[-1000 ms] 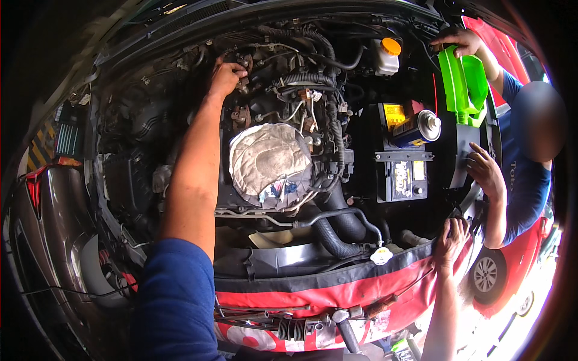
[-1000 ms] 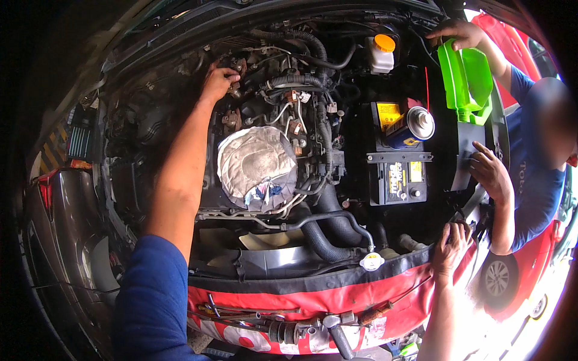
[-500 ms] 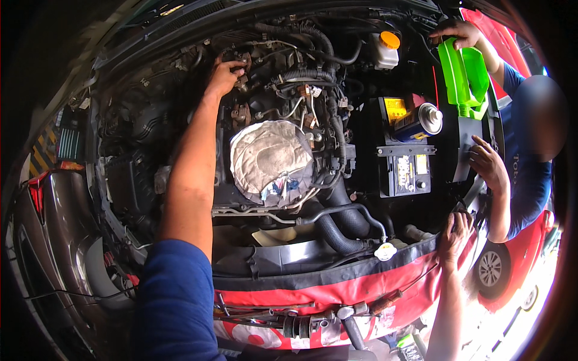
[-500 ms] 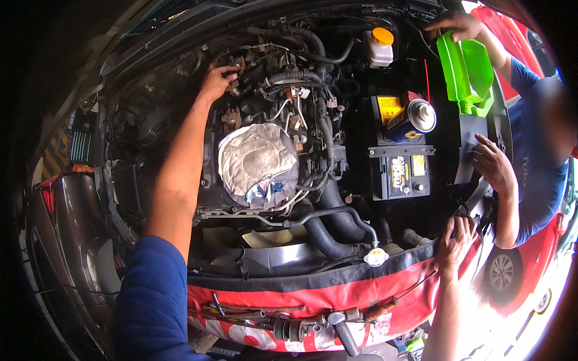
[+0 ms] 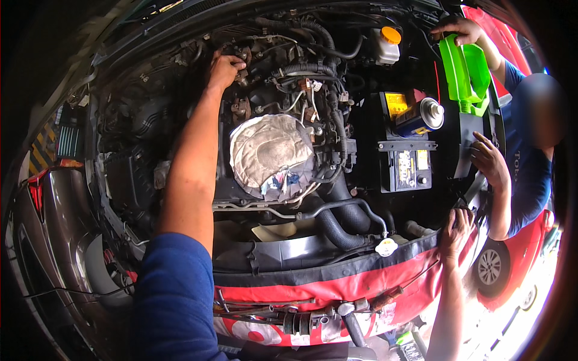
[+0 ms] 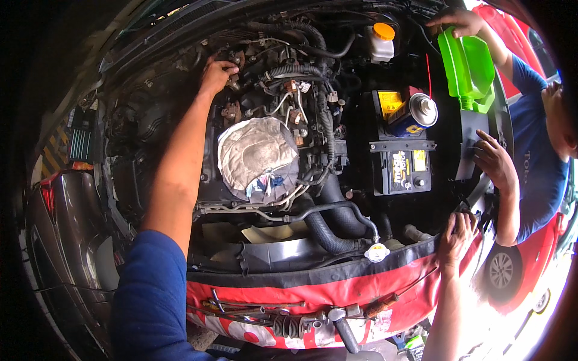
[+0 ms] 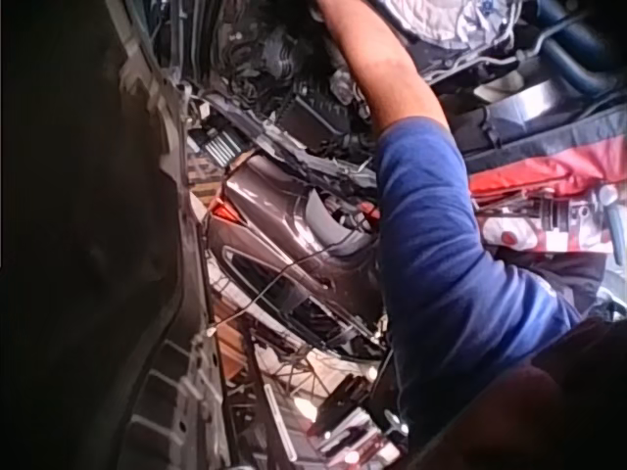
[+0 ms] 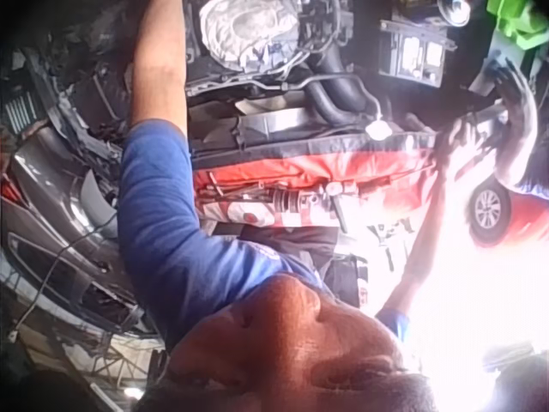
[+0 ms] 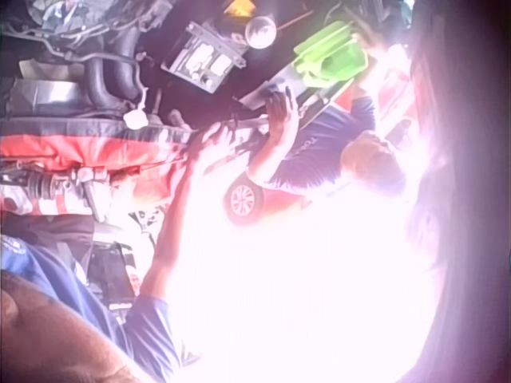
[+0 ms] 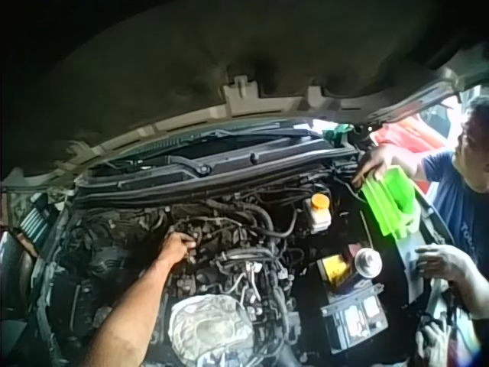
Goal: The person works on a car engine by loosening components with a wrench, tapping a socket into place with a hammer, and extracting parts using a slide hammer.
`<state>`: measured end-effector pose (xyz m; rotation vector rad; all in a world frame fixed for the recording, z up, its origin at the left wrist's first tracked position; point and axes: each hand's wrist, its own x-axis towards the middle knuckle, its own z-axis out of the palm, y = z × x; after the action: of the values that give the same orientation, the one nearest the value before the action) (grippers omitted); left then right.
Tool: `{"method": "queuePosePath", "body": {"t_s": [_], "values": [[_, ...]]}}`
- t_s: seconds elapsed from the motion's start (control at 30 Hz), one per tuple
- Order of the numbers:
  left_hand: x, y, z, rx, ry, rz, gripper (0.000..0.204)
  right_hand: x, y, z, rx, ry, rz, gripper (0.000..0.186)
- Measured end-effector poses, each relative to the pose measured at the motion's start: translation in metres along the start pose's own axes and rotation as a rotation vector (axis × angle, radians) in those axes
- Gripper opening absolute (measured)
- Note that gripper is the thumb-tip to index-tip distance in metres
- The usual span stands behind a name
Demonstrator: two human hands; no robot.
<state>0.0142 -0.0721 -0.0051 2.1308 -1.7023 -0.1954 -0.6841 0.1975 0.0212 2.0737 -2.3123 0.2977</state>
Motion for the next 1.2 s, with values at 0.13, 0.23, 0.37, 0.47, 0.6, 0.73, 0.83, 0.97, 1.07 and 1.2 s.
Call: {"method": "queuePosePath", "body": {"t_s": [0.13, 0.23, 0.37, 0.47, 0.6, 0.73, 0.83, 0.97, 1.07, 1.2], "values": [[0.001, -0.006, 0.002, -0.08, 0.038, 0.084, 0.025, 0.0, 0.001, -0.001, 0.008, 0.004, -0.021, 0.024], [0.002, -0.008, 0.004, -0.052, 0.028, 0.079, 0.025, 0.0, 0.0, -0.002, 0.009, 0.01, -0.021, 0.024], [0.001, -0.004, 0.002, -0.032, 0.032, 0.054, 0.025, 0.0, -0.002, -0.003, 0.006, -0.006, -0.026, 0.025], [0.001, 0.001, -0.003, -0.015, -0.019, 0.025, 0.027, 0.0, -0.003, -0.004, -0.007, 0.018, -0.049, 0.025], [0.001, 0.002, -0.004, -0.019, -0.053, -0.011, 0.028, 0.0, -0.004, -0.005, -0.01, 0.008, -0.055, 0.025], [0.001, -0.003, 0.002, -0.092, 0.023, 0.03, 0.025, 0.0, -0.006, -0.006, -0.019, -0.007, -0.034, 0.025], [0.001, -0.006, 0.004, -0.033, 0.071, 0.101, 0.022, 0.0, -0.008, -0.006, -0.015, 0.009, -0.017, 0.024], [0.0, -0.001, 0.001, -0.04, 0.034, 0.026, 0.022, 0.001, -0.008, -0.005, -0.005, 0.017, -0.016, 0.022], [-0.002, 0.005, -0.002, -0.004, 0.045, 0.011, 0.022, 0.001, -0.006, -0.004, 0.009, 0.024, -0.038, 0.022], [-0.003, 0.005, -0.001, -0.003, 0.058, 0.001, 0.022, 0.001, -0.005, -0.003, 0.005, 0.023, -0.029, 0.022]]}}
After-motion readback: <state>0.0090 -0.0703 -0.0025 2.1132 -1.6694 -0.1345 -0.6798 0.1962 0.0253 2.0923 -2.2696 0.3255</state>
